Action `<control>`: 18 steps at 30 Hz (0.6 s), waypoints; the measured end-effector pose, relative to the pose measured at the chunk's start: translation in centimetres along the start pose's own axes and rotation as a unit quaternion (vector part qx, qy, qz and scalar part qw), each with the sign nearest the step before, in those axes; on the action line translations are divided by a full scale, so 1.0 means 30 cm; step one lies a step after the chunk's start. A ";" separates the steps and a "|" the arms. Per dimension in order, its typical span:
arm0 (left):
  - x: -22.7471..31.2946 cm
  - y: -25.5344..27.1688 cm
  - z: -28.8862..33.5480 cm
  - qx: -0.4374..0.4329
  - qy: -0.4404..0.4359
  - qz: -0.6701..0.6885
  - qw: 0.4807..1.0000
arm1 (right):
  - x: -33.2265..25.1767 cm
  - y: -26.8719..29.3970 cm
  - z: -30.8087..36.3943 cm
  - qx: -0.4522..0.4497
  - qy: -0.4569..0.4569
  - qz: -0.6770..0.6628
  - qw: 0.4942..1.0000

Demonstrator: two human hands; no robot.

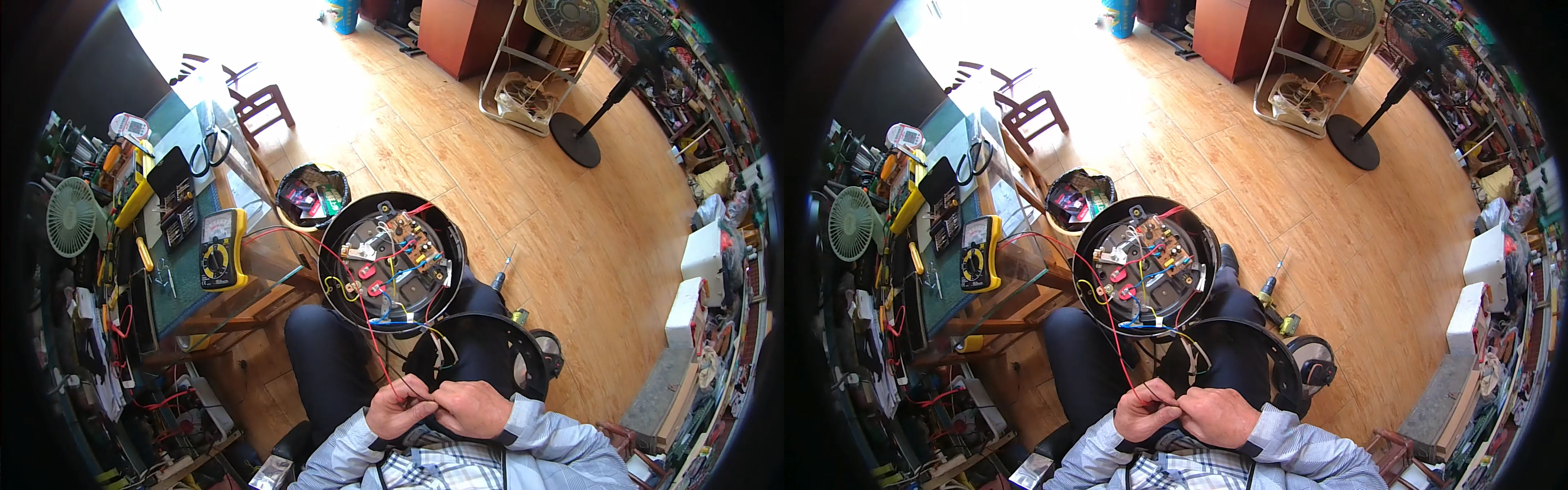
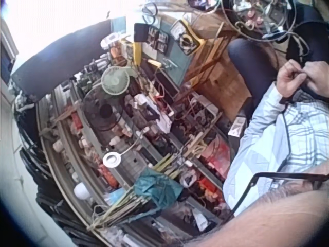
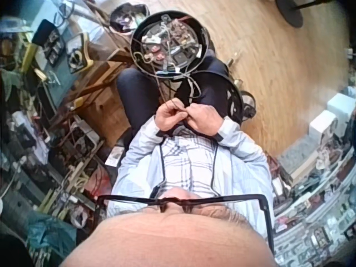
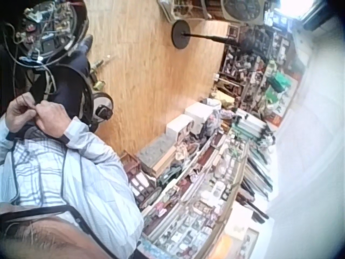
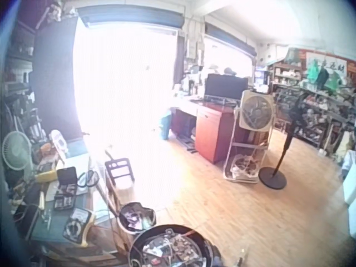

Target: The person uses a cordless drill to remove screws from a circular electronic device, then manipulates internal wires and components by hand. They continue adjusting and connecting wires inside the device throughout the clip.

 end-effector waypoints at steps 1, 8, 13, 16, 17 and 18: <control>-0.001 0.003 -0.003 0.000 0.001 -0.002 1.000 | 0.003 0.000 -0.001 -0.001 -0.002 0.002 1.000; 0.007 0.069 0.007 0.084 0.043 0.045 0.995 | 0.024 0.010 -0.005 0.000 -0.027 -0.001 1.000; 0.019 0.204 -0.003 0.170 -0.019 0.069 0.983 | 0.039 0.007 -0.004 -0.018 -0.045 0.017 0.999; 0.006 0.262 -0.003 0.207 -0.019 0.087 0.974 | 0.045 0.000 -0.009 -0.013 -0.047 0.004 0.999; -0.001 0.271 -0.003 0.213 -0.010 0.092 0.973 | 0.045 0.000 -0.012 -0.005 -0.032 0.005 0.999; -0.009 0.275 -0.002 0.219 0.001 0.098 0.971 | 0.045 -0.002 -0.012 -0.005 -0.026 0.005 1.000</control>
Point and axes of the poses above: each hand's wrist, its own z-axis away from the middle knuckle, its own y-axis out of the back of the hand, x = y × z, the point moved 4 cm from there along -z, towards the middle knuckle, and after that the axes turned 5 degrees about -z, right-handed, at the moved point
